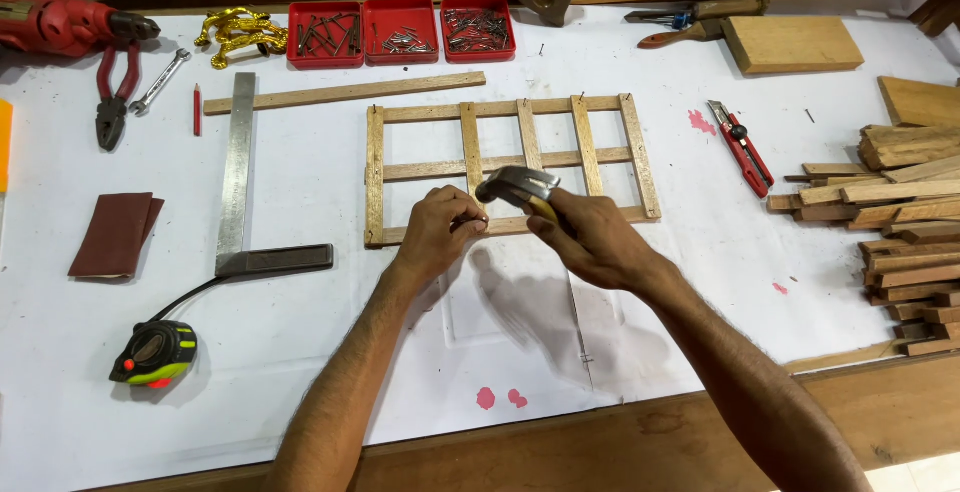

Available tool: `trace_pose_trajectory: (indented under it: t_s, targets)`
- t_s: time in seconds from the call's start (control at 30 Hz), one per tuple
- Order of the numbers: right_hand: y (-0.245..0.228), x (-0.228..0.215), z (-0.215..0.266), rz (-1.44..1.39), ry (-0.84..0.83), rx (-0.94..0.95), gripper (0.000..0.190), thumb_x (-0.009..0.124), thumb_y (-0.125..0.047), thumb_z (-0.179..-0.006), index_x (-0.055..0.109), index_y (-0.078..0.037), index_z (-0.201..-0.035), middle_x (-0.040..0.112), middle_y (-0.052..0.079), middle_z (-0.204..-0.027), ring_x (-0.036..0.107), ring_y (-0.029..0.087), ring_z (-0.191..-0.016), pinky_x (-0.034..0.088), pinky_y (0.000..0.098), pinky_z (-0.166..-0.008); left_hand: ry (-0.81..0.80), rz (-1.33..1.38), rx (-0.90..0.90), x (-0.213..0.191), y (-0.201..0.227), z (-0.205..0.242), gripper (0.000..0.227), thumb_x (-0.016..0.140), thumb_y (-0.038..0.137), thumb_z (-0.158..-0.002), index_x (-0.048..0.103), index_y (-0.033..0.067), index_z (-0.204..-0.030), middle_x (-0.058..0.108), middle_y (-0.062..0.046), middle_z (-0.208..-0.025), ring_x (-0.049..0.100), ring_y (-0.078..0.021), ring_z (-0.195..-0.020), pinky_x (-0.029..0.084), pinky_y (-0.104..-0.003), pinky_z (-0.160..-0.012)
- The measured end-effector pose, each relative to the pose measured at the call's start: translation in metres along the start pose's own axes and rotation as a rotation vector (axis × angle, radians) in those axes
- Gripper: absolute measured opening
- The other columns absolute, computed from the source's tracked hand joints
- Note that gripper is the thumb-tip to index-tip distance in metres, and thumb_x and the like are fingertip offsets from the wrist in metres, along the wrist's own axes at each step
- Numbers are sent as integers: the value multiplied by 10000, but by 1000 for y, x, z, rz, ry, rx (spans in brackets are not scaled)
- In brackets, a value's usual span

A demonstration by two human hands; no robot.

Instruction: The person sands thin wooden slats with a sanding block, positions them across a rectangular wooden frame, and hammers nails to fasten the slats, forming a lattice grid. They check alignment with a try square and measure the frame with a tape measure.

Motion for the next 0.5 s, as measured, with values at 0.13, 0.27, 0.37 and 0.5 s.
trace_pose_trajectory:
  t_s: [0.13, 0.27, 0.37, 0.5]
  targets:
    - [22, 31, -1, 83, -115, 14, 340, 556, -370, -1020, 642, -41, -1025, 667, 124, -677, 644, 245, -591, 499, 444, -571, -6, -23, -28, 1, -7, -1, 171, 846, 182, -837, 745, 47, -861, 698, -44, -940, 660, -203, -912, 584, -349, -799]
    - [22, 19, -2, 51, -117, 118, 362, 519, -388, -1032, 658, -54, -1027, 663, 133, -652, 634, 259, -575, 493, 451, -566, -20, -13, -13, -1, -2, -2, 155, 843, 180, -829, 764, 65, -897, 697, -45, -952, 667, -197, -917, 586, -340, -798]
    - [3, -2, -1, 49, -39, 46, 361, 504, -376, -1038, 658, -50, -1047, 664, 123, -669, 626, 250, -570, 492, 446, -556, -35, -9, -23, 0, -1, -2, 119, 833, 165, -847, 766, 69, -871, 706, -44, -952, 676, -187, -915, 592, -330, -804]
    - [-24, -21, 5, -84, 127, -83, 351, 505, -348, -1034, 650, -37, -1108, 673, 102, -703, 649, 214, -610, 514, 421, -562, -50, 72, -67, -3, 1, -1, 75, 802, 131, -852, 768, 81, -896, 705, -36, -986, 702, -160, -905, 619, -300, -806]
Point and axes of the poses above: each hand's wrist, its own z-axis away from the middle knuckle, its own x-axis out of the palm, y = z × x, the point moved 5 cm from there along -z, towards the middle knuckle
